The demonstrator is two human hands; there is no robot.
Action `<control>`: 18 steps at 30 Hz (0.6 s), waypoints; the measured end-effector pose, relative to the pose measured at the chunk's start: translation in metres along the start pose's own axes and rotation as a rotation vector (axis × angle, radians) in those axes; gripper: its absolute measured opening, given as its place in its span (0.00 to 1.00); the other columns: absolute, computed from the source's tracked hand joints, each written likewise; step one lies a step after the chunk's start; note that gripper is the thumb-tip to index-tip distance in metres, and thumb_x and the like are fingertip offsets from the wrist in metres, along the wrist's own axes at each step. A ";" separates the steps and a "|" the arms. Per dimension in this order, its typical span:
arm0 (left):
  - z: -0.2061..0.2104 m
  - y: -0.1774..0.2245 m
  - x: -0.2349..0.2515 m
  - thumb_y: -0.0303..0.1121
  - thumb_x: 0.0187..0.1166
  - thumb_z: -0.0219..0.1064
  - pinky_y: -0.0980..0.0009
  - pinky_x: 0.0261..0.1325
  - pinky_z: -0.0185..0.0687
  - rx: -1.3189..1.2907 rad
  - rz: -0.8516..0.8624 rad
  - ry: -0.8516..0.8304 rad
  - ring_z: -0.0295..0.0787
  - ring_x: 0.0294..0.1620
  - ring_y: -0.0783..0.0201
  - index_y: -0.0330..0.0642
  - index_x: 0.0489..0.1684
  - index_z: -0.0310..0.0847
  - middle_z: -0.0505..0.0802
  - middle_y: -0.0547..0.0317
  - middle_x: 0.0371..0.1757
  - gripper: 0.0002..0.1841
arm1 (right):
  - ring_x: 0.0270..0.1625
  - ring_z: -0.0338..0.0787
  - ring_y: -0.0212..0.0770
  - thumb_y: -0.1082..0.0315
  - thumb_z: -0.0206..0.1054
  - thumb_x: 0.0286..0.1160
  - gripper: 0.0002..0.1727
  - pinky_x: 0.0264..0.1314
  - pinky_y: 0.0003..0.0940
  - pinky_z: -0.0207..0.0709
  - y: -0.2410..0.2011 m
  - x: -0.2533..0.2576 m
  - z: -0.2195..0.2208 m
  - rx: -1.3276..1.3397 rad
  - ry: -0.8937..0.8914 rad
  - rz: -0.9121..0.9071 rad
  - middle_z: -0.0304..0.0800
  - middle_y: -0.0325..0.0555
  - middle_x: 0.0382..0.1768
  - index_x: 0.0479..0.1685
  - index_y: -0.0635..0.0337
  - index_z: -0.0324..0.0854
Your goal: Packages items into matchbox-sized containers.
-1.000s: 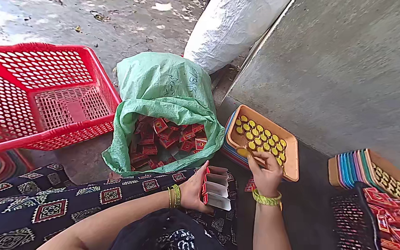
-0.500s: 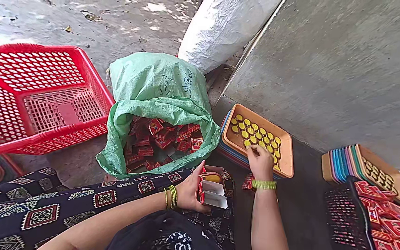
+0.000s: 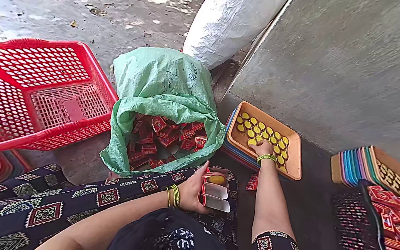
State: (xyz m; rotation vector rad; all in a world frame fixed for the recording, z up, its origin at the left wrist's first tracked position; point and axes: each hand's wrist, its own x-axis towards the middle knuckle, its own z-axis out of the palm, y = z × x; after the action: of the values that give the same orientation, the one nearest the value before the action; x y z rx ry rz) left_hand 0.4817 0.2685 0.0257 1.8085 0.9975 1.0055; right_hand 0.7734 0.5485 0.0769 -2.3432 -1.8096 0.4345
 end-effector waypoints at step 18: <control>0.003 0.001 0.000 0.59 0.35 0.91 0.59 0.91 0.59 0.009 -0.016 0.021 0.62 0.90 0.50 0.28 0.92 0.23 0.62 0.30 0.89 0.85 | 0.49 0.92 0.35 0.66 0.81 0.64 0.07 0.59 0.38 0.86 -0.020 -0.266 -0.032 0.572 0.172 -1.225 0.95 0.34 0.38 0.38 0.47 0.91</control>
State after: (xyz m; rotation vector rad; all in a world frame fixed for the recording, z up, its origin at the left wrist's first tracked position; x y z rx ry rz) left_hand 0.4843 0.2676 0.0253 1.7978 1.0290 1.0145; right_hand 0.7035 0.2993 0.1495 -0.6511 -2.1978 0.4255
